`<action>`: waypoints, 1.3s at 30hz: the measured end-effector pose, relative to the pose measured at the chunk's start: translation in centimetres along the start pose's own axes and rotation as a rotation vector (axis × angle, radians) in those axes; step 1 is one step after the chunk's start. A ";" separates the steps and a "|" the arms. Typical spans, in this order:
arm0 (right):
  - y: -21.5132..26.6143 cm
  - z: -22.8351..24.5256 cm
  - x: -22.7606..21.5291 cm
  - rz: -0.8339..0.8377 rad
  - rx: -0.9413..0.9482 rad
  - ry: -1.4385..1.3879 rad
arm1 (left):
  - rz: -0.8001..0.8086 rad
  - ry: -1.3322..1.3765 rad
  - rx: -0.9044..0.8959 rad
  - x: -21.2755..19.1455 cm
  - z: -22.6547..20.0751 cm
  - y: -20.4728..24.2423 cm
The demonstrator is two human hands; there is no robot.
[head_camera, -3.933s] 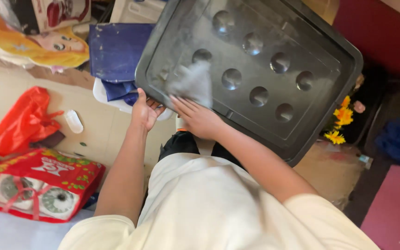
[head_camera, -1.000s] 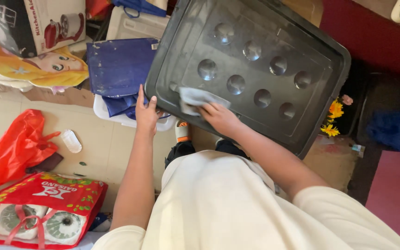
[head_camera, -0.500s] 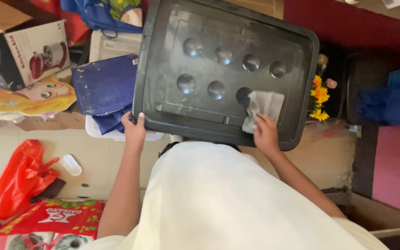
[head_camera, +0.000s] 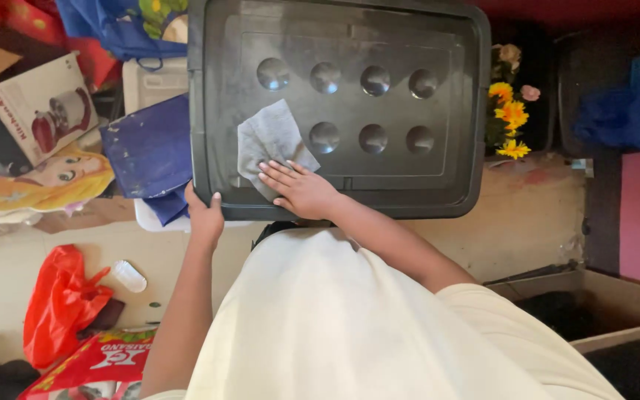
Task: Wiping a plastic container lid and then sorting artificial flowers in a storage box.
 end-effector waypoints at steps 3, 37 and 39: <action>3.8 -2.9 -1.5 0.036 0.091 -0.001 | 0.021 -0.092 0.013 0.1 0.5 -0.9; 11.4 -20.1 -3.2 0.114 0.430 0.166 | 0.176 -0.155 0.114 -1.4 -6.0 0.9; 9.6 -18.6 -3.4 0.045 0.490 0.197 | 0.163 -0.146 0.118 -1.3 -6.0 0.6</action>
Point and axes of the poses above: each hand's wrist, its own y-axis away from the middle knuckle, its own x-axis out of the palm, z = x × y, the point moved 4 cm from there along -y, towards the middle knuckle, and after that the axes turned 11 degrees about x, right-handed, at the moved point
